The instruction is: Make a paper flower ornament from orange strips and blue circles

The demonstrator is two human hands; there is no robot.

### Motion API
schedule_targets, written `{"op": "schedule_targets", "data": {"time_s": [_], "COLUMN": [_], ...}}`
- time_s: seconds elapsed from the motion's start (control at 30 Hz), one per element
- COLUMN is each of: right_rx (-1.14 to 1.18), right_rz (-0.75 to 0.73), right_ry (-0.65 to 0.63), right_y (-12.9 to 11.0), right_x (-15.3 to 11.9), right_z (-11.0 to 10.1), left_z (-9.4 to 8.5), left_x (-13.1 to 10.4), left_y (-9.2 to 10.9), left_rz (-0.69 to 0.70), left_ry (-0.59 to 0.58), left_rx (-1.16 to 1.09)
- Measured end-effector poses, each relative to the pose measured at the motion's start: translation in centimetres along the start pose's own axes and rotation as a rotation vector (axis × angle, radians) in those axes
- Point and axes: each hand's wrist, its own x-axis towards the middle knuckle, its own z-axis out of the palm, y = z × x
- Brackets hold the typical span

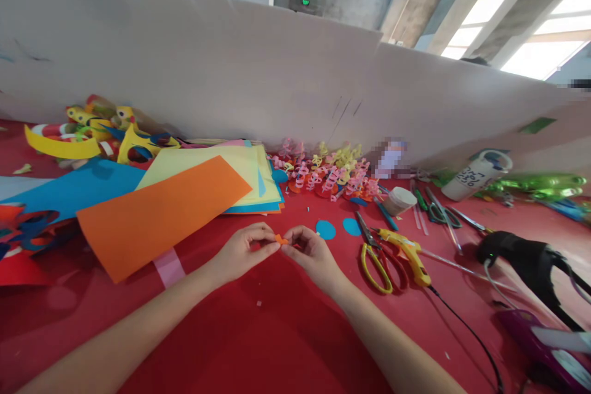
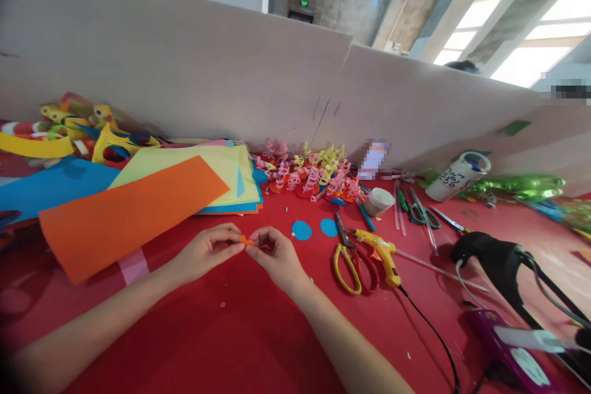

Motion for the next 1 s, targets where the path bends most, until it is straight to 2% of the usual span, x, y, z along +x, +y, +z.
{"op": "schedule_targets", "data": {"time_s": [0.17, 0.37, 0.47, 0.63, 0.83, 1.0], "right_rx": [-0.029, -0.032, 0.01, 0.049, 0.069, 0.11], "right_rz": [-0.003, 0.029, 0.034, 0.035, 0.027, 0.028], "right_ry": [-0.017, 0.016, 0.015, 0.063, 0.05, 0.034], "right_y": [0.1, 0.1, 0.0, -0.1, -0.1, -0.3], "right_x": [-0.1, -0.1, -0.1, -0.2, -0.3, -0.4], "right_z": [0.0, 0.2, 0.3, 0.5, 0.5, 0.7], "left_z": [0.2, 0.6, 0.7, 0.8, 0.7, 0.7], "left_x": [-0.1, -0.4, -0.6, -0.7, -0.7, -1.4], "left_y": [0.2, 0.4, 0.5, 0.6, 0.5, 0.5], "left_rz": [0.081, 0.355, 0.431, 0.436, 0.515, 0.592], "left_ry": [0.09, 0.208, 0.246, 0.267, 0.295, 0.227], "left_rx": [0.136, 0.387, 0.465, 0.488, 0.555, 0.693]}}
